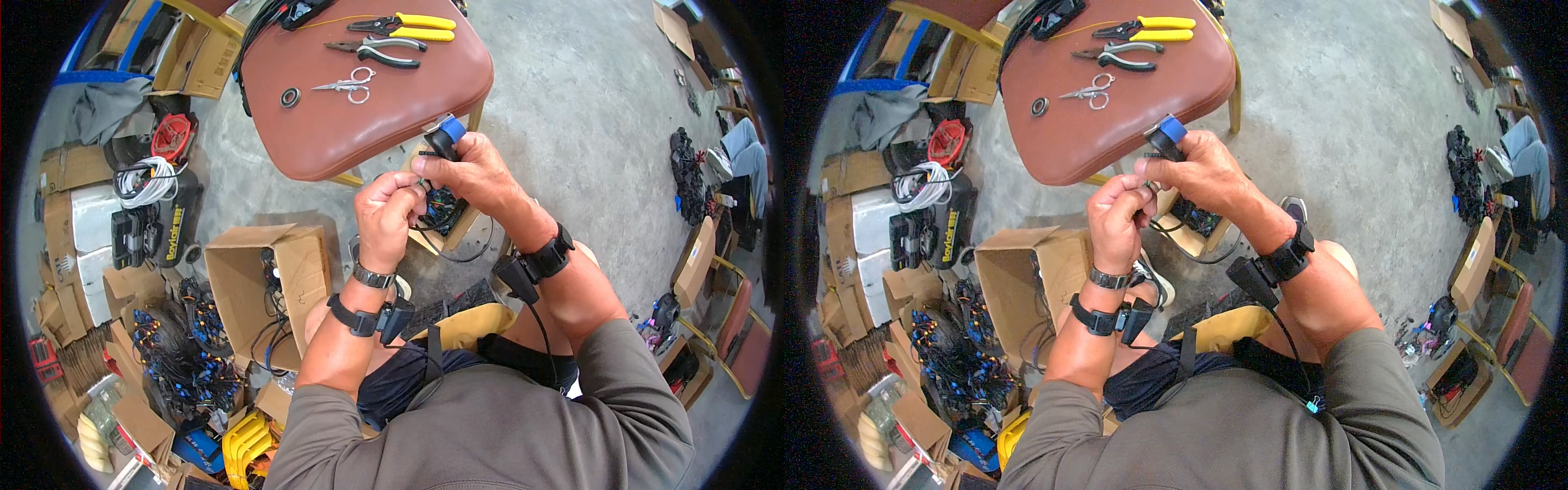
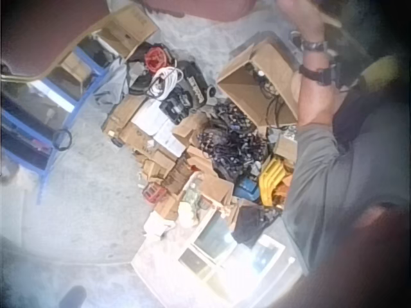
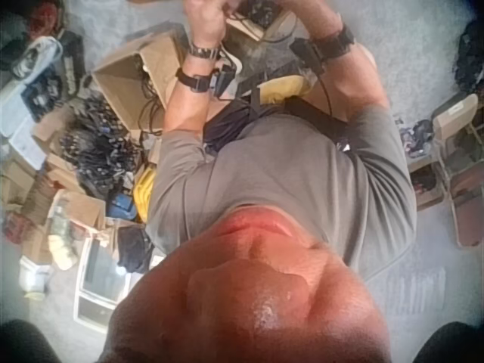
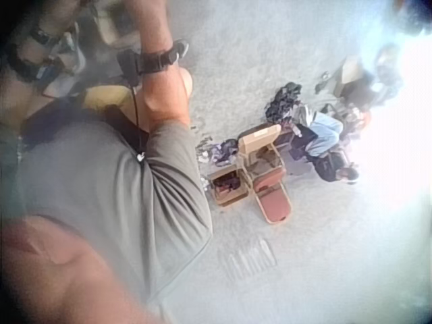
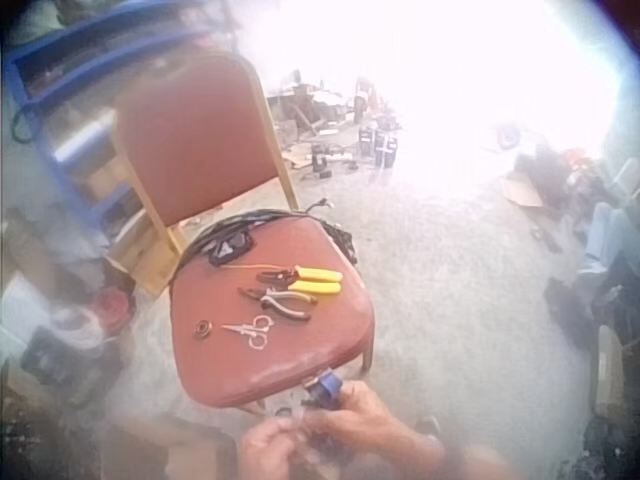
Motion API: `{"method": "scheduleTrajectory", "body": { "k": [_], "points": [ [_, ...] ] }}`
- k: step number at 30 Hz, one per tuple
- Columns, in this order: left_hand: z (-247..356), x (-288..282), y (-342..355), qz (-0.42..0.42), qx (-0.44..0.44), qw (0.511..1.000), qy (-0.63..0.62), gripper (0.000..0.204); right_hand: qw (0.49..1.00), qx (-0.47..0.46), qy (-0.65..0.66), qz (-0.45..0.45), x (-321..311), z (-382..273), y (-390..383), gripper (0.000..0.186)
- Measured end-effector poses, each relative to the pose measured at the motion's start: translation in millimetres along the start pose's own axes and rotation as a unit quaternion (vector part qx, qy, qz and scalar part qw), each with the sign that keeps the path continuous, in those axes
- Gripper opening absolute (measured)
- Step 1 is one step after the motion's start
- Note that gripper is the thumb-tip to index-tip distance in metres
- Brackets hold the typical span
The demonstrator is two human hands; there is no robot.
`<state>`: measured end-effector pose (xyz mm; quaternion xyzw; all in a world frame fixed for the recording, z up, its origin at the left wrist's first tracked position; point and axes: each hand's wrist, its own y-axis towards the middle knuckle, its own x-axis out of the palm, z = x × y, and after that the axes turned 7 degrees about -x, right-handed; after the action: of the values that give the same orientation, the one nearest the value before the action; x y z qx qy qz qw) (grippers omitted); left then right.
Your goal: The person is inspecting and untangling several wiring harnesses and electrical connectors.
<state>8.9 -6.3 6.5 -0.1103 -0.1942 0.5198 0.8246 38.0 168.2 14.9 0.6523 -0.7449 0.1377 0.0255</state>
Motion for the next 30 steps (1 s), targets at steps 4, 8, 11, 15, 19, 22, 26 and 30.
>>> {"method": "scheduleTrajectory", "body": {
  "k": [4, 8, 11, 15, 19, 22, 26, 30],
  "points": [
    [0.1, -2.0, 0.0, -0.013, 0.002, 1.000, -0.002, 0.013, 1.000, 0.020, 0.006, 0.002, -0.8, 2.5, 1.8, 0.020],
    [-1.6, -2.7, 0.5, -0.031, 0.009, 0.999, -0.017, 0.017, 0.999, 0.035, 0.014, 0.014, -2.9, 4.5, 4.8, 0.027],
    [-3.5, -2.4, 1.4, -0.050, 0.000, 0.998, -0.032, 0.021, 0.999, 0.033, 0.033, 0.020, -8.2, 3.1, 6.2, 0.028],
    [-5.1, -1.9, 2.3, -0.045, -0.019, 0.998, -0.027, 0.023, 0.998, 0.019, 0.038, 0.042, -6.3, 4.1, 6.3, 0.026],
    [-4.1, -2.7, 3.0, -0.025, -0.023, 0.998, -0.057, 0.019, 0.997, 0.012, 0.065, 0.051, -1.4, 4.7, 5.6, 0.020],
    [-1.6, -4.9, 3.8, -0.032, -0.028, 0.997, -0.070, 0.018, 0.996, 0.009, 0.081, 0.041, -1.8, 2.5, 5.4, 0.018],
    [-1.0, -5.6, 3.0, -0.049, -0.057, 0.996, -0.054, 0.018, 0.999, 0.010, 0.041, 0.004, -8.0, -0.9, 4.8, 0.020],
    [-4.2, -0.8, 1.2, -0.053, -0.049, 0.996, -0.043, 0.017, 0.999, -0.008, 0.032, 0.014, -6.2, 0.7, 4.7, 0.013]
  ]
}}
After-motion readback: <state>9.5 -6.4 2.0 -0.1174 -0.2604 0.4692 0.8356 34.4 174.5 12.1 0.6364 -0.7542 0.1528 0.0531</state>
